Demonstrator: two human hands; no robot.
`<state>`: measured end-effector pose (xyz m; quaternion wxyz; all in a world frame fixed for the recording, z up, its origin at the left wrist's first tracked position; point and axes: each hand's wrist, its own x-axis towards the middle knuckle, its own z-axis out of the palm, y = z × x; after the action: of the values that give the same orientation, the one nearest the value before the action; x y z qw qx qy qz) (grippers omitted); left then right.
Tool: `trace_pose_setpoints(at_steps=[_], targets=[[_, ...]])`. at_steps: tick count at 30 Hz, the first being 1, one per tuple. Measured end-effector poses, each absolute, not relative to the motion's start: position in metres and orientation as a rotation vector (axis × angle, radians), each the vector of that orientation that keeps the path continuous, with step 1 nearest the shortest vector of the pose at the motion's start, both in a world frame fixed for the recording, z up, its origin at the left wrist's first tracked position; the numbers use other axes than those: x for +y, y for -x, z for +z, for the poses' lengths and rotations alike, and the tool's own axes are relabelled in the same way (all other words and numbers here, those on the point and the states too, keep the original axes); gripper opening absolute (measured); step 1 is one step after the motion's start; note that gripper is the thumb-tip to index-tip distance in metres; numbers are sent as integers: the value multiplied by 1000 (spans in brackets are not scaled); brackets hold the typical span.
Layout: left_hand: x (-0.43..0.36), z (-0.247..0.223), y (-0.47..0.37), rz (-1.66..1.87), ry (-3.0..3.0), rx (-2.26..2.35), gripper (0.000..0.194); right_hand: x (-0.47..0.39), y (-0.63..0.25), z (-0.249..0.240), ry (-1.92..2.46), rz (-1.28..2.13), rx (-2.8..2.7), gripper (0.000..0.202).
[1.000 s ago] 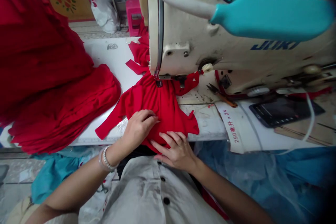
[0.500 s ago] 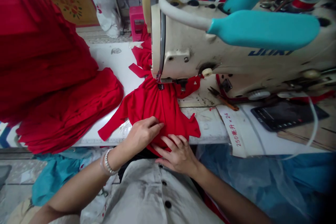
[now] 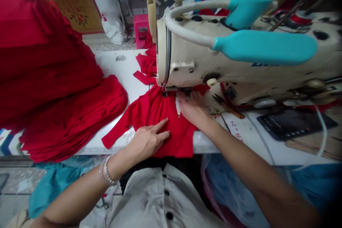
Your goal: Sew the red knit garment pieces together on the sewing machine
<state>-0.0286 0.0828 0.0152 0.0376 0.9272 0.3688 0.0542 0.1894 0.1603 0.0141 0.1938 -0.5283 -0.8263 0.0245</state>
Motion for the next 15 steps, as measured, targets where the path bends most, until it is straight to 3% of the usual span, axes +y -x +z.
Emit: trace_pose_setpoints(at_steps=[15], targets=[[135, 10, 34, 203, -2890, 1134, 27, 128, -179, -13, 1113, 61, -2318, 34]])
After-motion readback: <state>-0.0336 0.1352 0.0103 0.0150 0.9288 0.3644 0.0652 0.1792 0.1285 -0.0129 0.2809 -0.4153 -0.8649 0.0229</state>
